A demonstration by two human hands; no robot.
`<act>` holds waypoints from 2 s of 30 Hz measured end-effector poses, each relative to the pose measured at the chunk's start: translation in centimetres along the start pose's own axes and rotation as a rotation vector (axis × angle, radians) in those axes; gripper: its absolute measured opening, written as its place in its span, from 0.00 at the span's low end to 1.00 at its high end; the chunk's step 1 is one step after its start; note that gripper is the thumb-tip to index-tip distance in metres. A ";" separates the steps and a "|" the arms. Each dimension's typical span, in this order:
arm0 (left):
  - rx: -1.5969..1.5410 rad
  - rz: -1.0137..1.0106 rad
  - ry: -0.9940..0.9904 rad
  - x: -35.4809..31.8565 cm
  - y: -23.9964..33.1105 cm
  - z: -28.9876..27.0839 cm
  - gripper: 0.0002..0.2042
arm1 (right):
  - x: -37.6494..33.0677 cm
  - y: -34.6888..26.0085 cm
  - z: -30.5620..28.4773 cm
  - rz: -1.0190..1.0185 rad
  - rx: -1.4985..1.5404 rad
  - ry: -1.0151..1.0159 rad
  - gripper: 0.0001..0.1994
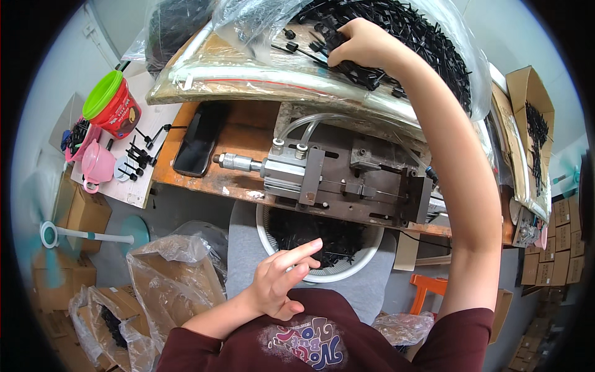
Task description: The recorder is assembling small black cable components using a mechanical press.
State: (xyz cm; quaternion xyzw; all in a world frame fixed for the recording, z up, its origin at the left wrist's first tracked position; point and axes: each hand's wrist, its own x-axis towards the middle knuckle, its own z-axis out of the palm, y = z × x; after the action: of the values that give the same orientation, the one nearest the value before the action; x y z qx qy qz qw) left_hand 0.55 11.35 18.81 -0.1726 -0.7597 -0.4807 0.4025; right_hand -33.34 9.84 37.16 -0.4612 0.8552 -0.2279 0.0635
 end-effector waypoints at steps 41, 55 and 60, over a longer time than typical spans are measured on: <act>0.128 0.022 -0.064 3.8 0.5 0.3 0.19 | -11.0 4.6 -5.6 -0.058 0.784 0.490 0.13; 0.234 -0.072 -0.122 11.0 0.8 -0.2 0.18 | -23.7 -1.1 7.1 0.260 1.411 0.151 0.07; 0.095 -0.261 -0.152 10.1 1.3 0.8 0.22 | -25.4 -1.1 9.4 0.312 1.556 0.198 0.07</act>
State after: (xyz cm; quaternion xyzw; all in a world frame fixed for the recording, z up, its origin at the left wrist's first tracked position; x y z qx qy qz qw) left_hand -5.19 11.45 27.21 -0.0890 -0.8258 -0.4779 0.2859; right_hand -15.09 27.00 26.69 -0.1371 0.5072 -0.7876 0.3219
